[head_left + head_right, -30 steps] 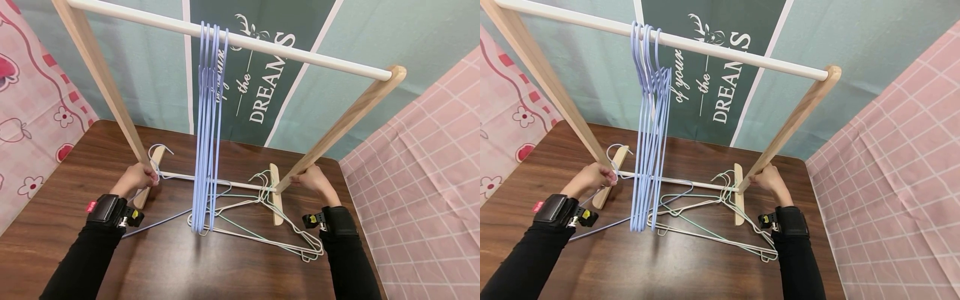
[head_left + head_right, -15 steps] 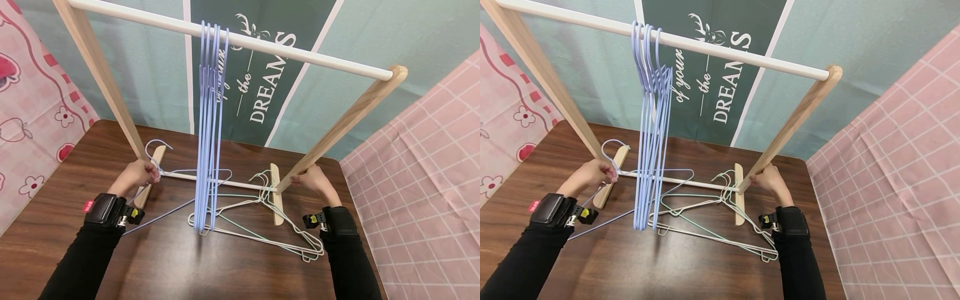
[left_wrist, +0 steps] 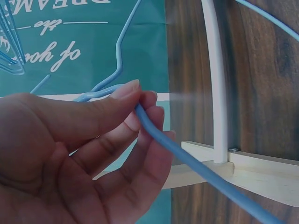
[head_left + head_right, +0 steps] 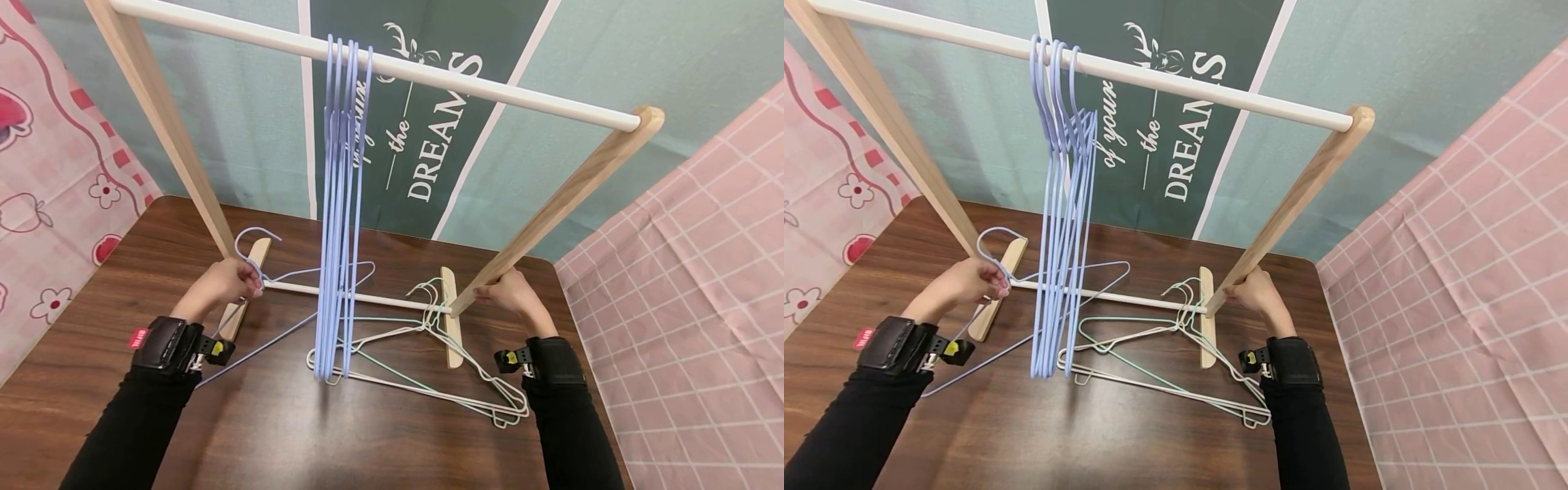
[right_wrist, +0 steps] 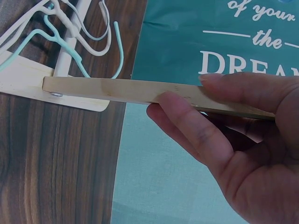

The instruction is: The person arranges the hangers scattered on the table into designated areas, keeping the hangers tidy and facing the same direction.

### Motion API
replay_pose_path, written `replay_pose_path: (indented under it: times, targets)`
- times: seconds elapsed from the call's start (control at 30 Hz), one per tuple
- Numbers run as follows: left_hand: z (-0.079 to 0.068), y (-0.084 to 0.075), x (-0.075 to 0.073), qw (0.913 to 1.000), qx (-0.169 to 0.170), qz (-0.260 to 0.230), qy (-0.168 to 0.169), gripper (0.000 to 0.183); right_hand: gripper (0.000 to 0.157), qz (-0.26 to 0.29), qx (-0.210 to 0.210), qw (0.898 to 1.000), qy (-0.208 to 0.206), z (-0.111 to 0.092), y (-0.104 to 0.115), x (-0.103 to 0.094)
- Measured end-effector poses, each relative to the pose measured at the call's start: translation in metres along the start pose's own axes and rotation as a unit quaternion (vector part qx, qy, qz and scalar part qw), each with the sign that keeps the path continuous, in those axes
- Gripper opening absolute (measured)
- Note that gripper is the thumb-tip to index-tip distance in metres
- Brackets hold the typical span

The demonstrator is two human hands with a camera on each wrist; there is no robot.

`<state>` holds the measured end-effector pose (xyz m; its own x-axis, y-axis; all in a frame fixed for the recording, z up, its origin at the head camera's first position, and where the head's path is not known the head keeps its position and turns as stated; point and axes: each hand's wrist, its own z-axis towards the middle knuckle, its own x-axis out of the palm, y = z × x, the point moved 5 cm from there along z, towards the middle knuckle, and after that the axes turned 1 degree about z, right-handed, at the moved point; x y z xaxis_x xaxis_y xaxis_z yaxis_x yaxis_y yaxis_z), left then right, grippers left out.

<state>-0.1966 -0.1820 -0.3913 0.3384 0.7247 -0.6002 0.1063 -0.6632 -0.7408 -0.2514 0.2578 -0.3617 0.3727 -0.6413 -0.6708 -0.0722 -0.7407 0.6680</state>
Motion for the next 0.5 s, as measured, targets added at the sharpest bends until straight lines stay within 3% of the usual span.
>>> replay_pose_path:
  times: [0.5]
  targets:
    - [-0.005, -0.016, 0.000, 0.9999, 0.007, -0.008, 0.005, 0.007, 0.036, 0.031, 0.014, 0.999, 0.013, -0.002, 0.001, 0.001]
